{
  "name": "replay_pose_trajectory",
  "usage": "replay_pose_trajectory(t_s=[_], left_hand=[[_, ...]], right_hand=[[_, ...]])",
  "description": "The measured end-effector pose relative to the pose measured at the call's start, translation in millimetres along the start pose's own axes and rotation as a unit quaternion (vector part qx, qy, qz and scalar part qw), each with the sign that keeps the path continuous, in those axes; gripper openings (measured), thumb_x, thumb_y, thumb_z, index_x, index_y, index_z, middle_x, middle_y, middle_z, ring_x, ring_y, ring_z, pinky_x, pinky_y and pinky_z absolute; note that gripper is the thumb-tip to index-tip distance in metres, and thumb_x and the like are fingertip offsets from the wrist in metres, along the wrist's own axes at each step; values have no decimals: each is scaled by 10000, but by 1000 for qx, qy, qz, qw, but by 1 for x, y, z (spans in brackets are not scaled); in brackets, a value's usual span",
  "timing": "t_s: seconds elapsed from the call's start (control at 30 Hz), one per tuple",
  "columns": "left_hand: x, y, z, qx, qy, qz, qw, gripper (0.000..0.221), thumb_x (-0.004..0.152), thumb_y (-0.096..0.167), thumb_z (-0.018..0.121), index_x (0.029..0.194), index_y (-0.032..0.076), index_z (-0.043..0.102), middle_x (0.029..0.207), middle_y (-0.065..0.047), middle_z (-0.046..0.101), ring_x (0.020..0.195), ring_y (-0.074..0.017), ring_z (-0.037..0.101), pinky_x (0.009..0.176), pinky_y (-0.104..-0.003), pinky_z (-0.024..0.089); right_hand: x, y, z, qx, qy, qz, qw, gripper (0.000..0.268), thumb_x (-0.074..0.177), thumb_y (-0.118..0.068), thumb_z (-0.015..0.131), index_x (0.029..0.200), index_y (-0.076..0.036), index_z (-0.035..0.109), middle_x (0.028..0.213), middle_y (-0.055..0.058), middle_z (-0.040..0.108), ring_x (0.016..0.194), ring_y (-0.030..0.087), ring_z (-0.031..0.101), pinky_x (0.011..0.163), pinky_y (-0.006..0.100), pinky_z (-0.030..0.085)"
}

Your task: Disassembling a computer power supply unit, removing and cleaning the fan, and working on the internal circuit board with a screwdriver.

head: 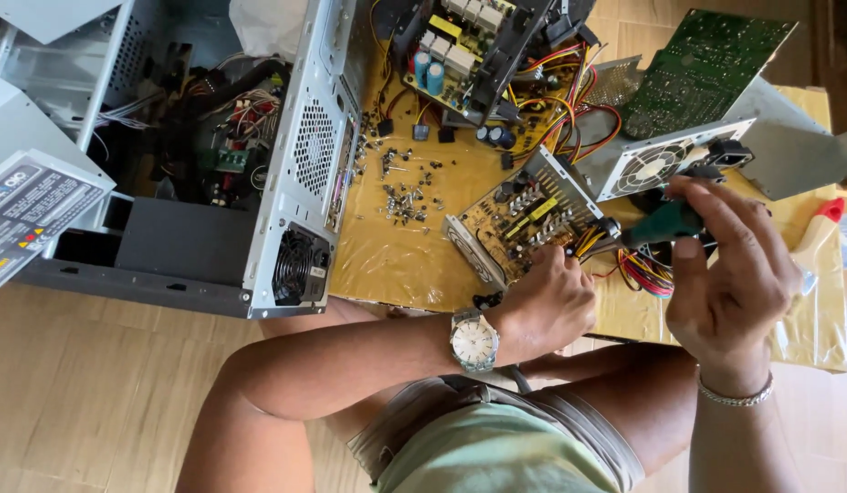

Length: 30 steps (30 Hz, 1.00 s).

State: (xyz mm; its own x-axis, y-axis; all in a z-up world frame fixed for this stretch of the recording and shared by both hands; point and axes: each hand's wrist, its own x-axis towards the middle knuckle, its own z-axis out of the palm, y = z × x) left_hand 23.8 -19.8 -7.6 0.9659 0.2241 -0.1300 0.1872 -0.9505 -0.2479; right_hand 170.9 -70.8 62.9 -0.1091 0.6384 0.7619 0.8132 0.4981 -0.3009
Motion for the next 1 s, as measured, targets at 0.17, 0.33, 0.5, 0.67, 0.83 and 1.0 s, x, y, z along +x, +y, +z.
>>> replay_pose_trajectory(t_s=[0.17, 0.33, 0.5, 0.67, 0.83, 1.0], left_hand=[[1, 2, 4, -7, 6, -6, 1000, 190, 998, 111, 542, 875, 94, 685, 737, -64, 652, 699, -264, 636, 736, -504, 546], [3, 5, 7, 6, 12, -14, 1000, 152, 961, 72, 573, 854, 102, 677, 696, -31, 593, 661, -238, 581, 686, -459, 498], [1, 3, 3, 16, 8, -1, 1000, 134, 963, 61, 579, 898, 109, 686, 716, -17, 568, 681, -235, 575, 702, -484, 506], [-3, 3, 0, 28, -8, -1, 1000, 188, 1001, 106, 555, 870, 108, 690, 687, -7, 545, 666, -220, 549, 686, -440, 480], [-8, -11, -23, -18, 85, 37, 996, 125, 947, 217, 694, 853, 169, 760, 727, -3, 668, 707, -192, 621, 705, -400, 522], [-25, -65, -56, -310, 217, 7, 926, 308, 1031, 32, 566, 726, 42, 607, 623, -47, 573, 596, -202, 531, 668, -393, 495]], right_hand=[[-15, 13, 1, -26, 34, 13, 999, 333, 1013, -50, 870, 1201, 162, 694, 1064, 365, 614, 989, 438, 626, 827, 487, 507], [-15, 16, 1, -17, 17, -10, 1000, 459, 990, -160, 828, 1244, 188, 671, 1155, 396, 634, 1022, 470, 605, 871, 533, 523], [-6, 6, -1, -8, 21, 2, 1000, 333, 1066, -23, 695, 1278, 225, 632, 1189, 413, 669, 1075, 494, 674, 929, 534, 572], [-12, 5, 0, -8, 47, 25, 999, 284, 1045, 16, 826, 1205, 193, 672, 1091, 389, 629, 971, 447, 629, 853, 503, 523], [-8, 7, -6, -8, 22, 27, 999, 343, 1008, -105, 787, 1211, 148, 675, 1102, 335, 615, 995, 416, 612, 872, 491, 519], [11, -6, -12, 17, 1, 40, 999, 293, 1053, -61, 608, 1236, 167, 608, 1151, 339, 636, 1017, 432, 659, 873, 468, 573]])
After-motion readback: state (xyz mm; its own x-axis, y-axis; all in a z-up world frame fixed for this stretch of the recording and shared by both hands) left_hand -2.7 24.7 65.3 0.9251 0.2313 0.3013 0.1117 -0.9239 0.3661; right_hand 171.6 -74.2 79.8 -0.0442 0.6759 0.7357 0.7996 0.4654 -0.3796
